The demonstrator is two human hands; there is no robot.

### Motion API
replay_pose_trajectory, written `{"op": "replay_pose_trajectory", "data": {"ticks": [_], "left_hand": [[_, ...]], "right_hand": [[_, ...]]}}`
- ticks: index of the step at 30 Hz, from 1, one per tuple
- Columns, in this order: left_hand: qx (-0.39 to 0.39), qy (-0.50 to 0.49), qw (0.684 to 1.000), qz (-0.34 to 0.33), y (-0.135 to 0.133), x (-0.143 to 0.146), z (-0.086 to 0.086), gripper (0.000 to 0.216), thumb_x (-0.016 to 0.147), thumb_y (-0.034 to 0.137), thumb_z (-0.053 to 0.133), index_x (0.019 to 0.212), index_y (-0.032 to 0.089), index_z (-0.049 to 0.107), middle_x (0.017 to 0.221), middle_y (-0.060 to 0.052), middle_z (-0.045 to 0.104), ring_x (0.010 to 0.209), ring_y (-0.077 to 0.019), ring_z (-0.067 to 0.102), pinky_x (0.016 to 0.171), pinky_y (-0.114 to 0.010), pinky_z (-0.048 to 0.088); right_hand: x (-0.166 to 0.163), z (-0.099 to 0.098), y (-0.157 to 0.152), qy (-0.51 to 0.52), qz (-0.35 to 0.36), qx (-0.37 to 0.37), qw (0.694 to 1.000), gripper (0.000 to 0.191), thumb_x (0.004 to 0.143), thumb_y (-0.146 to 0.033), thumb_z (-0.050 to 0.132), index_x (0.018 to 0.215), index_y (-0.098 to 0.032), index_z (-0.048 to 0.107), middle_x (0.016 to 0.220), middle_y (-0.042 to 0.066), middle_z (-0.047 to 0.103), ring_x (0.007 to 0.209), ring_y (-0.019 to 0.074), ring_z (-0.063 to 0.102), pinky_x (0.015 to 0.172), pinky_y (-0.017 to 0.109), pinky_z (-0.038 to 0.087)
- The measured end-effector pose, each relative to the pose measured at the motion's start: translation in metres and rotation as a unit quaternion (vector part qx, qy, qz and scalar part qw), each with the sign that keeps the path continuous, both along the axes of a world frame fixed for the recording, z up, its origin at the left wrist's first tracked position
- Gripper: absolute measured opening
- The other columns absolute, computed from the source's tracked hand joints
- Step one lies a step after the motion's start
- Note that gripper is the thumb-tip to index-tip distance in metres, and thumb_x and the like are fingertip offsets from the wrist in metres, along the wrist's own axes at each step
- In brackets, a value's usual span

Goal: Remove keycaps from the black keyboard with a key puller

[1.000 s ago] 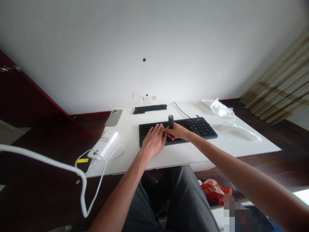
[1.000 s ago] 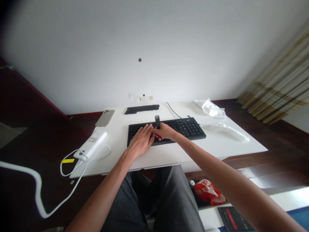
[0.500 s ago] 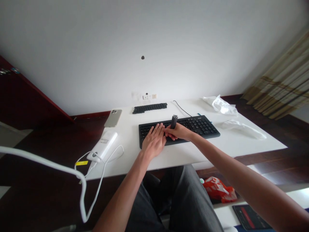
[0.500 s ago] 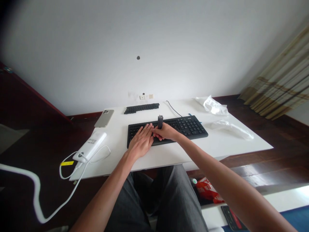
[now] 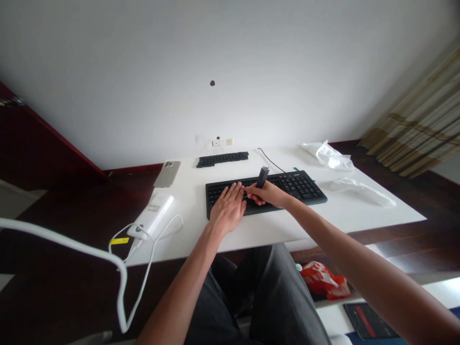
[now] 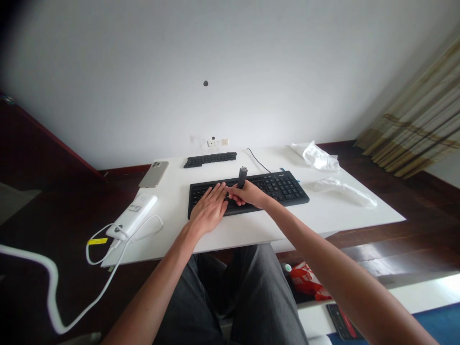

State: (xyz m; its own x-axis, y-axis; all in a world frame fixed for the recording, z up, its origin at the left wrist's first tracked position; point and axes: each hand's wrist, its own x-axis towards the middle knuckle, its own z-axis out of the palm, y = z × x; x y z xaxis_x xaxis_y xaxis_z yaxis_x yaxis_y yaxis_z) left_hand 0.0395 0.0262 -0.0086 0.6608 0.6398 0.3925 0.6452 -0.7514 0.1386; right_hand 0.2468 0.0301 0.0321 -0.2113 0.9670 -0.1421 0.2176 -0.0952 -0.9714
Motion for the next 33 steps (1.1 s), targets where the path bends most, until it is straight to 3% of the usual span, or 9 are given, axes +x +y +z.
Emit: {"op": "replay_pose_trajectory", "data": {"ticks": [3,7,12,17,20,25,30,33], "left_hand": [[-0.006,-0.031,0.999,0.003,-0.001,0.0,0.005,0.046,0.107,0.031,0.046,0.149,0.011,0.053,0.159,-0.015,0.053,0.151,-0.0287,0.044,0.126,-0.048,0.036],[-0.031,-0.125,0.991,0.029,-0.002,-0.003,0.017,0.036,0.101,0.034,0.062,0.133,0.016,0.062,0.134,-0.012,0.068,0.129,-0.0288,0.059,0.114,-0.045,0.048],[-0.053,-0.212,0.975,0.035,-0.002,-0.006,0.024,0.023,0.107,0.033,0.054,0.123,0.022,0.067,0.116,-0.007,0.071,0.109,-0.025,0.063,0.1,-0.041,0.053],[-0.071,-0.213,0.974,0.016,-0.001,-0.007,0.026,0.022,0.108,0.032,0.052,0.1,0.022,0.069,0.1,-0.005,0.072,0.097,-0.023,0.063,0.092,-0.039,0.051],[-0.072,-0.231,0.97,0.028,0.0,-0.008,0.027,0.019,0.107,0.03,0.054,0.095,0.022,0.067,0.094,-0.004,0.071,0.092,-0.0221,0.062,0.088,-0.037,0.051],[-0.063,-0.258,0.962,0.058,0.002,-0.01,0.028,0.025,0.108,0.031,0.052,0.091,0.022,0.067,0.09,-0.003,0.071,0.092,-0.0215,0.062,0.086,-0.035,0.049],[-0.045,-0.246,0.963,0.096,0.004,-0.012,0.028,0.022,0.107,0.034,0.054,0.096,0.022,0.069,0.091,-0.003,0.071,0.093,-0.0213,0.062,0.088,-0.035,0.049],[-0.03,-0.23,0.963,0.135,0.0,-0.013,0.029,0.017,0.103,0.038,0.061,0.104,0.022,0.068,0.096,-0.004,0.069,0.095,-0.0225,0.063,0.091,-0.038,0.05]], "right_hand": [[-0.003,-0.005,-0.002,0.004,-0.038,0.026,0.999,0.048,0.084,-0.061,0.075,0.071,-0.015,0.067,0.053,-0.002,0.054,0.045,0.0089,0.048,0.041,0.022,0.034],[-0.008,-0.011,-0.008,0.006,-0.088,0.06,0.994,0.051,0.09,-0.066,0.065,0.079,-0.016,0.068,0.058,0.0,0.057,0.045,0.0108,0.05,0.039,0.023,0.034],[-0.018,-0.001,-0.014,-0.05,-0.077,0.12,0.989,0.051,0.096,-0.068,0.053,0.086,-0.02,0.065,0.065,-0.001,0.059,0.053,0.013,0.053,0.048,0.026,0.04],[-0.026,0.02,-0.005,-0.123,-0.073,0.163,0.976,0.057,0.099,-0.074,0.043,0.075,-0.022,0.05,0.068,-0.002,0.048,0.066,0.0152,0.046,0.062,0.029,0.041],[-0.027,0.026,0.009,-0.065,-0.04,0.129,0.989,0.06,0.093,-0.08,0.048,0.075,-0.023,0.043,0.064,-0.004,0.038,0.06,0.0133,0.037,0.054,0.027,0.033],[-0.023,0.025,0.032,0.123,0.057,0.016,0.991,0.058,0.089,-0.081,0.056,0.083,-0.024,0.047,0.053,-0.01,0.026,0.046,0.0091,0.021,0.046,0.025,0.017],[-0.009,0.017,0.044,0.119,0.11,0.032,0.986,0.057,0.089,-0.078,0.061,0.091,-0.021,0.06,0.052,-0.008,0.036,0.046,0.0087,0.03,0.046,0.024,0.021],[0.005,0.011,0.048,0.073,0.071,0.058,0.993,0.065,0.089,-0.08,0.058,0.092,-0.017,0.068,0.053,-0.005,0.046,0.048,0.01,0.042,0.048,0.024,0.031]]}}
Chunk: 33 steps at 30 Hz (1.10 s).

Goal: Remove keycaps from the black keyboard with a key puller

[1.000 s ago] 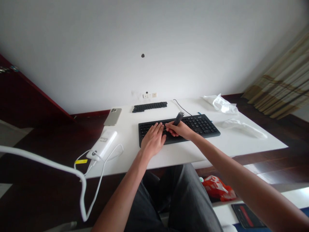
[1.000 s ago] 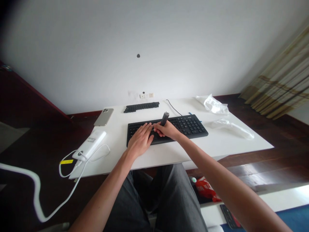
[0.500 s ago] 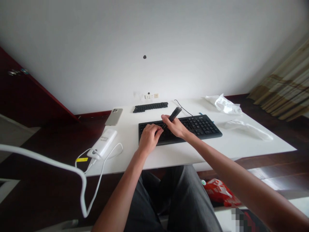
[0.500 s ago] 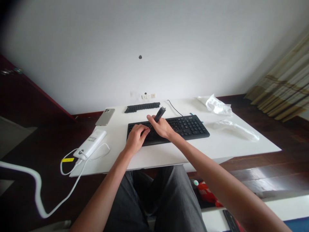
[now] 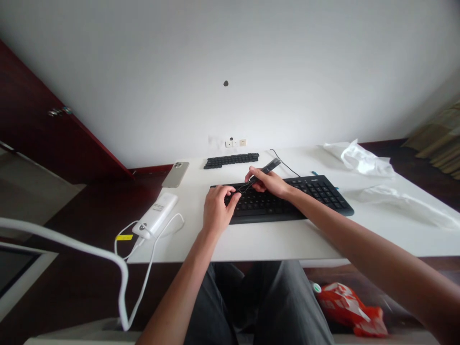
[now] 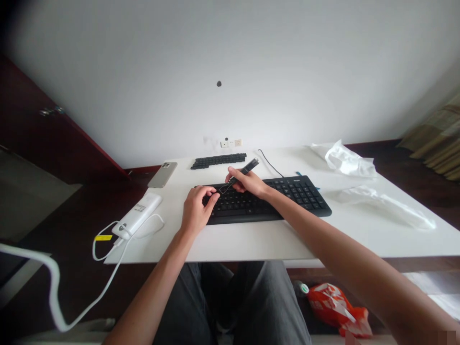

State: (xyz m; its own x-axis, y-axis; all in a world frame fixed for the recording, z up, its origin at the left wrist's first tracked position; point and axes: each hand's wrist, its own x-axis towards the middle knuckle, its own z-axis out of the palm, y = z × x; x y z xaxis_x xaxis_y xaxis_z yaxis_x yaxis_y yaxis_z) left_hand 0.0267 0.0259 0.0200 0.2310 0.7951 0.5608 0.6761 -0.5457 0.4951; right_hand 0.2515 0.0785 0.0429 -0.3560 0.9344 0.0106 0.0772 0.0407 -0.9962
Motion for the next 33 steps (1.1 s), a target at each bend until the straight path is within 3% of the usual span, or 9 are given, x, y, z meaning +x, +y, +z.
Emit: {"op": "replay_pose_trajectory", "data": {"ticks": [4,8,12,21,33], "left_hand": [[-0.01,0.053,0.998,-0.009,-0.018,0.004,-0.002,0.035,0.092,0.049,0.076,0.114,0.024,0.067,0.113,-0.007,0.067,0.111,-0.0282,0.062,0.1,-0.045,0.051],[-0.023,0.107,0.993,-0.032,-0.034,0.009,-0.009,0.06,0.078,0.053,0.088,0.125,0.026,0.065,0.125,-0.009,0.064,0.12,-0.0324,0.06,0.106,-0.051,0.049],[-0.034,0.125,0.991,-0.038,-0.033,0.009,-0.014,0.058,0.074,0.045,0.093,0.121,0.026,0.065,0.12,-0.007,0.066,0.115,-0.0307,0.061,0.102,-0.05,0.05],[-0.029,0.138,0.989,-0.036,-0.032,0.011,-0.014,0.058,0.074,0.045,0.092,0.12,0.024,0.062,0.113,-0.006,0.065,0.108,-0.029,0.062,0.095,-0.047,0.051],[-0.022,0.143,0.989,-0.036,-0.032,0.011,-0.015,0.057,0.077,0.047,0.091,0.12,0.024,0.062,0.113,-0.007,0.063,0.108,-0.0294,0.061,0.096,-0.049,0.051]], "right_hand": [[0.013,-0.003,0.001,-0.017,-0.007,0.003,1.0,0.071,0.089,-0.082,0.055,0.099,-0.014,0.072,0.066,0.005,0.067,0.056,0.0144,0.059,0.052,0.026,0.042],[0.011,-0.001,-0.004,-0.05,-0.012,0.035,0.998,0.068,0.09,-0.081,0.054,0.084,-0.015,0.07,0.057,0.002,0.062,0.051,0.0134,0.056,0.051,0.026,0.043],[0.003,-0.001,-0.012,-0.097,-0.024,0.027,0.995,0.059,0.094,-0.072,0.056,0.076,-0.017,0.067,0.05,0.0,0.057,0.045,0.0117,0.049,0.048,0.026,0.042],[-0.008,-0.005,-0.02,-0.142,-0.03,0.041,0.989,0.047,0.1,-0.055,0.053,0.074,-0.018,0.066,0.049,0.0,0.058,0.041,0.0113,0.049,0.048,0.025,0.042],[-0.013,-0.006,-0.02,-0.139,-0.024,0.02,0.99,0.05,0.099,-0.059,0.053,0.074,-0.019,0.067,0.047,-0.001,0.057,0.04,0.0109,0.047,0.047,0.025,0.041]]}}
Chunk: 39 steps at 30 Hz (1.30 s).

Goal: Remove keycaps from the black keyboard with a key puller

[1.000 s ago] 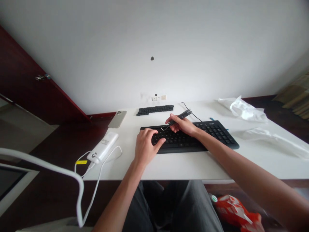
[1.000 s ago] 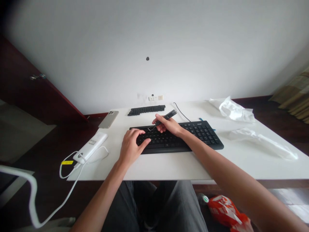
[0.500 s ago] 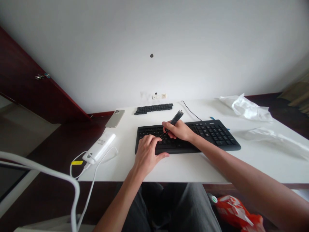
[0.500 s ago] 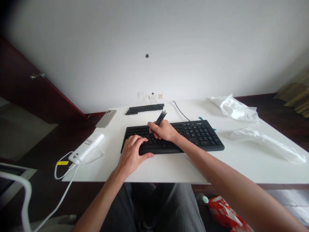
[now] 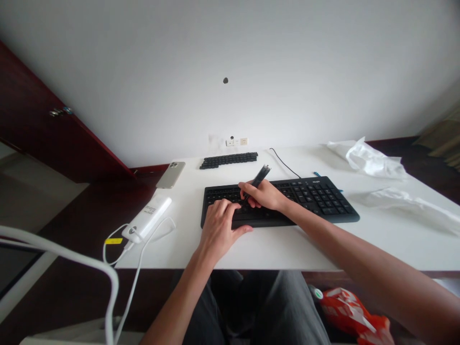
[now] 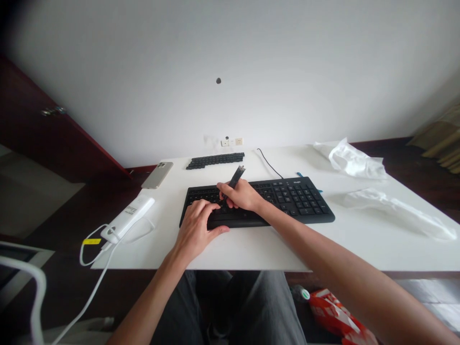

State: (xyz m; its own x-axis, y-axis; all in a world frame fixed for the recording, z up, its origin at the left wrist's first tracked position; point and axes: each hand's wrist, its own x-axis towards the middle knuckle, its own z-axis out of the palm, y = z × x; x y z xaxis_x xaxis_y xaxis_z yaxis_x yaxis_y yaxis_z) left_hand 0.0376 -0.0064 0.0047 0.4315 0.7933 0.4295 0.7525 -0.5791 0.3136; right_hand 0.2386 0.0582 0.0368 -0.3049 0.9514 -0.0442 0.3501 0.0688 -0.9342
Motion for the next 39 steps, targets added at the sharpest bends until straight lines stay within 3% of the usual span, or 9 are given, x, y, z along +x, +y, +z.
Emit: {"op": "replay_pose_trajectory", "data": {"ticks": [8,18,26,30,34,39], "left_hand": [[0.002,0.006,1.0,0.0,-0.001,0.0,0.001,0.058,0.077,0.048,0.09,0.121,0.023,0.062,0.113,-0.007,0.063,0.108,-0.0293,0.061,0.096,-0.048,0.052],[0.001,-0.049,0.999,0.022,-0.001,-0.001,0.006,0.058,0.069,0.039,0.097,0.113,0.024,0.061,0.103,-0.004,0.065,0.1,-0.0273,0.061,0.091,-0.045,0.052],[0.007,-0.07,0.997,0.035,0.0,-0.004,0.004,0.029,0.083,0.032,0.087,0.097,0.023,0.064,0.102,-0.003,0.065,0.101,-0.025,0.061,0.092,-0.042,0.052],[0.01,-0.066,0.997,0.042,-0.005,-0.008,0.002,0.022,0.087,0.03,0.084,0.101,0.024,0.069,0.107,-0.005,0.066,0.103,-0.0245,0.063,0.095,-0.042,0.054],[0.011,-0.062,0.997,0.034,-0.012,-0.013,-0.002,0.023,0.09,0.029,0.08,0.112,0.025,0.073,0.115,-0.006,0.066,0.111,-0.0254,0.064,0.102,-0.044,0.054],[0.031,-0.04,0.999,0.0,-0.018,-0.014,-0.004,0.03,0.098,0.027,0.069,0.128,0.028,0.071,0.123,-0.007,0.067,0.121,-0.0262,0.061,0.109,-0.045,0.053]], "right_hand": [[-0.002,0.003,0.0,-0.025,-0.014,-0.013,0.999,0.052,0.099,-0.06,0.052,0.073,-0.018,0.069,0.046,0.0,0.056,0.042,0.0115,0.049,0.05,0.026,0.041],[-0.002,0.003,0.0,-0.043,0.031,0.014,0.998,0.05,0.101,-0.055,0.05,0.075,-0.018,0.071,0.05,-0.001,0.059,0.045,0.012,0.052,0.052,0.026,0.042],[-0.021,0.017,-0.008,-0.114,0.023,0.097,0.988,0.045,0.097,-0.043,0.056,0.061,-0.019,0.066,0.054,0.0,0.062,0.054,0.0136,0.058,0.062,0.027,0.045],[-0.023,0.016,-0.004,-0.125,0.013,0.076,0.989,0.044,0.095,-0.045,0.058,0.059,-0.019,0.064,0.055,0.002,0.065,0.051,0.0146,0.059,0.058,0.028,0.047],[-0.021,0.023,0.0,-0.144,0.072,0.06,0.985,0.041,0.093,-0.042,0.058,0.061,-0.019,0.066,0.055,0.001,0.065,0.049,0.0145,0.059,0.055,0.028,0.047],[-0.029,0.038,-0.004,-0.209,0.105,0.099,0.967,0.037,0.09,-0.035,0.062,0.056,-0.02,0.063,0.053,0.002,0.064,0.052,0.0155,0.058,0.058,0.029,0.044]]}}
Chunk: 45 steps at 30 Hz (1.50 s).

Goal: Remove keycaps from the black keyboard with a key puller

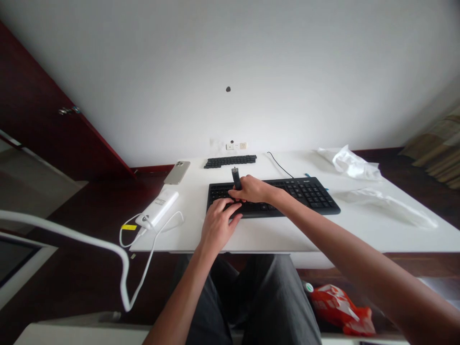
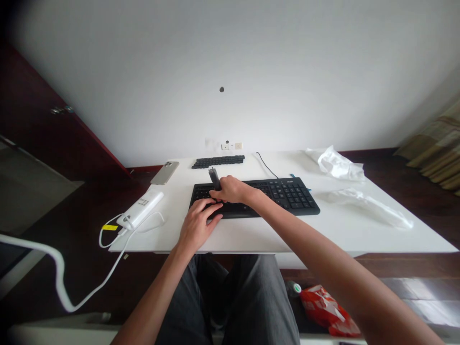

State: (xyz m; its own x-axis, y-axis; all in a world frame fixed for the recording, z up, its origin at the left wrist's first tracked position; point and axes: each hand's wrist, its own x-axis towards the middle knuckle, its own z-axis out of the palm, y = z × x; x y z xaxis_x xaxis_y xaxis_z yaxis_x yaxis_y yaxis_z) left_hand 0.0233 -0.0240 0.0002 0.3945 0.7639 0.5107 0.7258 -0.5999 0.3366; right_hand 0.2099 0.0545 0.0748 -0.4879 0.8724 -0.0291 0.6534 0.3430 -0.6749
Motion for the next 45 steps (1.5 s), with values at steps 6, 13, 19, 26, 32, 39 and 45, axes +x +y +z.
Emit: {"op": "replay_pose_trajectory", "data": {"ticks": [6,13,19,26,32,39,45], "left_hand": [[0.008,0.07,0.997,-0.015,-0.003,0.004,0.004,0.034,0.101,0.028,0.061,0.133,0.022,0.07,0.131,-0.011,0.067,0.129,-0.0292,0.058,0.115,-0.048,0.049],[0.005,0.13,0.991,-0.005,-0.01,0.006,-0.003,0.052,0.1,0.035,0.06,0.148,0.014,0.056,0.15,-0.016,0.059,0.147,-0.0338,0.047,0.127,-0.054,0.035],[0.014,0.155,0.987,0.035,-0.012,0.016,-0.011,0.058,0.1,0.034,0.054,0.154,0.012,0.05,0.159,-0.015,0.052,0.153,-0.0344,0.04,0.127,-0.055,0.033],[0.002,0.162,0.986,0.049,-0.014,0.022,-0.012,0.063,0.1,0.035,0.051,0.158,0.012,0.043,0.164,-0.012,0.047,0.156,-0.034,0.034,0.128,-0.056,0.03],[0.0,0.136,0.99,0.033,-0.013,0.021,-0.013,0.062,0.1,0.033,0.053,0.158,0.013,0.044,0.164,-0.013,0.046,0.156,-0.0361,0.035,0.127,-0.059,0.031],[0.0,0.12,0.993,0.018,-0.013,0.021,-0.011,0.063,0.101,0.032,0.052,0.161,0.02,0.039,0.166,-0.01,0.043,0.156,-0.0375,0.034,0.125,-0.062,0.031],[-0.01,0.117,0.993,0.022,-0.015,0.021,-0.008,0.063,0.101,0.034,0.053,0.161,0.019,0.04,0.166,-0.01,0.044,0.156,-0.0359,0.035,0.126,-0.06,0.03]], "right_hand": [[-0.003,-0.01,-0.018,-0.054,-0.063,0.1,0.992,0.036,0.09,-0.04,0.065,0.059,-0.021,0.06,0.055,0.005,0.061,0.058,0.0191,0.057,0.059,0.031,0.037],[-0.007,-0.037,-0.039,-0.006,-0.135,0.157,0.978,0.033,0.094,-0.038,0.055,0.065,-0.023,0.052,0.061,0.001,0.058,0.061,0.017,0.051,0.062,0.029,0.034],[-0.008,-0.047,-0.045,0.097,-0.144,0.137,0.975,0.037,0.1,-0.042,0.047,0.069,-0.023,0.049,0.063,-0.001,0.055,0.061,0.0158,0.046,0.063,0.029,0.034],[-0.007,-0.058,-0.039,0.174,-0.152,0.116,0.966,0.038,0.101,-0.042,0.047,0.069,-0.022,0.052,0.069,0.0,0.058,0.064,0.0162,0.047,0.063,0.03,0.037],[-0.005,-0.057,-0.039,0.174,-0.145,0.104,0.968,0.041,0.102,-0.045,0.045,0.069,-0.022,0.048,0.066,-0.002,0.05,0.063,0.015,0.043,0.062,0.03,0.035],[0.0,-0.059,-0.037,0.251,-0.188,0.088,0.945,0.044,0.1,-0.052,0.044,0.066,-0.023,0.042,0.064,-0.001,0.044,0.065,0.0163,0.041,0.062,0.03,0.036],[-0.001,-0.059,-0.038,0.227,-0.202,0.119,0.945,0.045,0.102,-0.052,0.044,0.067,-0.023,0.04,0.063,-0.003,0.041,0.062,0.0146,0.036,0.06,0.03,0.033]]}}
